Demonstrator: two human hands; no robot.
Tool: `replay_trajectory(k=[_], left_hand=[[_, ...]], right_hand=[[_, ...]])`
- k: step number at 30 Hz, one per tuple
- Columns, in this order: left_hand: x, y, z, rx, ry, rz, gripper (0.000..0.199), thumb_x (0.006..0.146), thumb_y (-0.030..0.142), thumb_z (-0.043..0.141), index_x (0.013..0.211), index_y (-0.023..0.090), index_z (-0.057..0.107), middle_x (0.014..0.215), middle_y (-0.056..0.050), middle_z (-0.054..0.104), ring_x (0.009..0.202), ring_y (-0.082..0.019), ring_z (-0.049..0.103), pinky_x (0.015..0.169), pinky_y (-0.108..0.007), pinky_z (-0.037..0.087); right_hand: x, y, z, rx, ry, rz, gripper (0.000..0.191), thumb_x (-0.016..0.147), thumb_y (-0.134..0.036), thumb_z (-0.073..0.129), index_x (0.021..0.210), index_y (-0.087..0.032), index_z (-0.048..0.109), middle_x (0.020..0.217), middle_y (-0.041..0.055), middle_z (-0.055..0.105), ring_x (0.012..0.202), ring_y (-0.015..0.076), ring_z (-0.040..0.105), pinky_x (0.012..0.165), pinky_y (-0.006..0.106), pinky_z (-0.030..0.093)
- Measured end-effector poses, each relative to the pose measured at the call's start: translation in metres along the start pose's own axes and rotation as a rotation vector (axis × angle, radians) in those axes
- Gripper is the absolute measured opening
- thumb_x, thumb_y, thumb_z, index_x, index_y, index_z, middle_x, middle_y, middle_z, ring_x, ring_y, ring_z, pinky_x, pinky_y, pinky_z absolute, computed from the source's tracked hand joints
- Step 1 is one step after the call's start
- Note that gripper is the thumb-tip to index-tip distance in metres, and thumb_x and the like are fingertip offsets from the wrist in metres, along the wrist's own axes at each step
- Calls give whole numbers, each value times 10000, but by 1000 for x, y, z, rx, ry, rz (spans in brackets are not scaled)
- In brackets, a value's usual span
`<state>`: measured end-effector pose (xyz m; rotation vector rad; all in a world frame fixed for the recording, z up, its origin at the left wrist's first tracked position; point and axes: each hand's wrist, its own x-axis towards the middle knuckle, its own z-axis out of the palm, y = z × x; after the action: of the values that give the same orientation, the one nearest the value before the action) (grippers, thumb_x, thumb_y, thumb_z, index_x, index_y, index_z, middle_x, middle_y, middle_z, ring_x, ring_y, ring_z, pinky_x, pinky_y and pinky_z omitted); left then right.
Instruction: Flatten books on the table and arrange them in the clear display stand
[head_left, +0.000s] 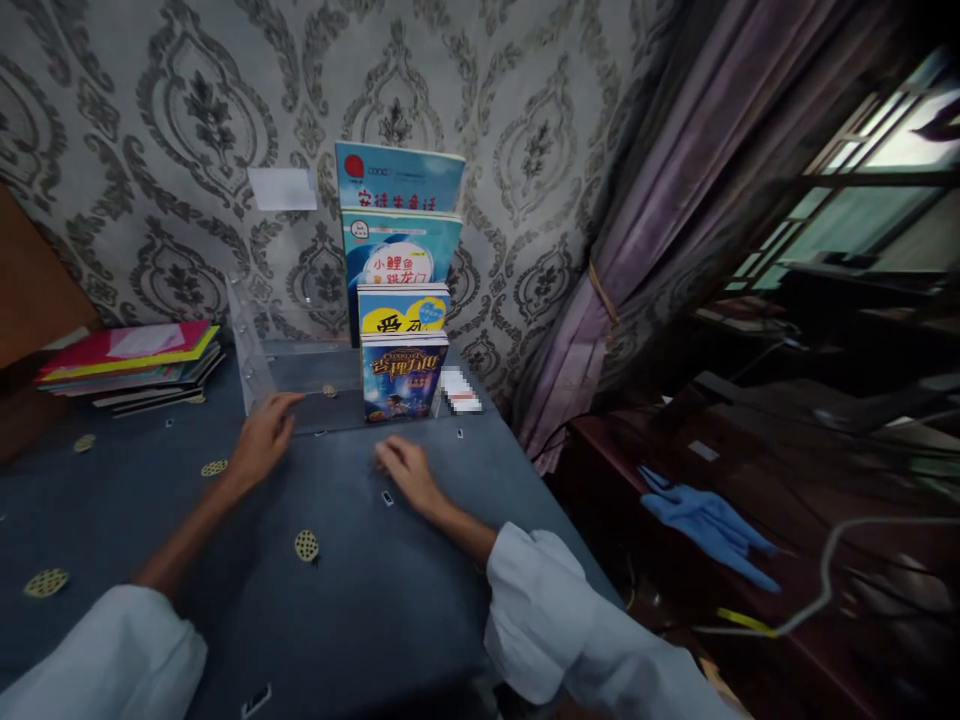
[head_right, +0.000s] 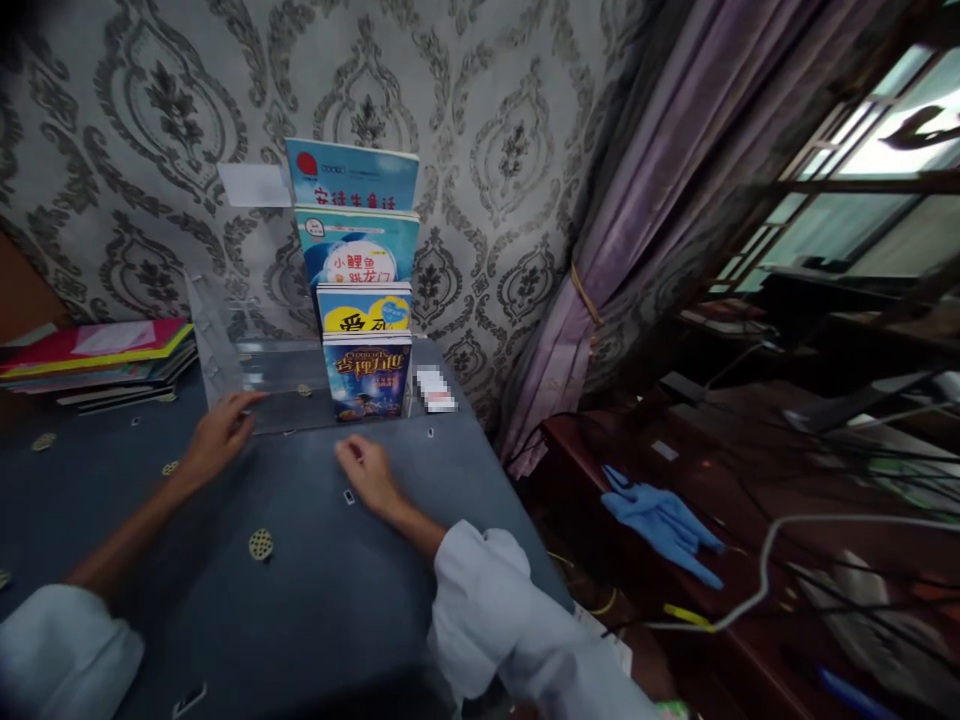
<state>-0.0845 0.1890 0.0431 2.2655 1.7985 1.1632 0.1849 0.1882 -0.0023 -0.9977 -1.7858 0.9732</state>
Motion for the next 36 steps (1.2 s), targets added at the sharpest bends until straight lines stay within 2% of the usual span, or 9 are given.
replay_trajectory(k=[3,7,11,16,21,25,29,32,36], left_hand=[[-11,-24,-20,63,11,-39,368,898,317,397,1143,199,646,1129,-97,689,1016,-261,668,934,-421,540],[-15,-34,-35,90,15,-32,366,895,351,387,1076,192,663,1087,-100,710,1035,-270,669,950,-421,533],[-10,-29,-48,99,-54,-7,395,898,347,372,1034,181,704,975,-84,748,929,-225,701,888,-352,547],[7,-54,-78,176,80,-159,448,919,332,331,1095,153,702,905,-57,758,833,-190,712,814,-296,548],[37,-106,-104,495,84,-395,473,930,296,358,1280,94,604,1295,-176,670,1218,-288,606,1041,-403,459],[57,-135,-105,543,53,-461,602,927,363,429,1420,23,478,1513,-283,468,1428,-396,402,1138,-574,330],[79,-151,-98,618,-85,-525,756,957,507,430,1537,30,338,1628,-275,294,1533,-422,205,1160,-698,199],[96,-158,-94,660,-199,-537,777,976,592,376,1566,89,325,1648,-245,269,1550,-408,167,1159,-707,188],[105,-164,-94,668,-294,-530,737,973,618,364,1561,173,374,1616,-212,365,1534,-426,209,1127,-753,181]], right_hand=[[-4,-20,18,-133,-260,-66,207,919,-307,595,747,-195,621,730,-23,595,716,139,543,686,254,406],[-7,-39,40,-175,-399,-91,125,907,-232,617,802,-190,671,740,-27,626,688,126,535,656,239,382],[-15,-36,55,-214,-352,-82,166,928,-207,563,811,-191,679,732,-12,642,678,139,546,645,250,371],[-18,-25,60,-234,-354,-161,186,946,-202,523,842,-193,677,783,17,662,704,157,568,665,268,391],[-19,-26,60,-261,-376,-187,188,951,-206,513,863,-201,679,819,27,680,753,168,599,702,280,412],[-19,-26,60,-271,-386,-158,186,954,-211,517,884,-201,689,832,33,692,772,177,620,708,284,418],[-18,-25,61,-271,-383,-134,183,939,-193,527,872,-197,697,838,37,703,776,177,630,702,279,412],[-17,-25,61,-265,-379,-118,184,938,-201,532,862,-191,699,828,36,697,753,171,621,684,272,403],[-17,-24,59,-255,-382,-119,178,937,-204,539,843,-195,690,810,25,684,728,162,600,660,263,389]])
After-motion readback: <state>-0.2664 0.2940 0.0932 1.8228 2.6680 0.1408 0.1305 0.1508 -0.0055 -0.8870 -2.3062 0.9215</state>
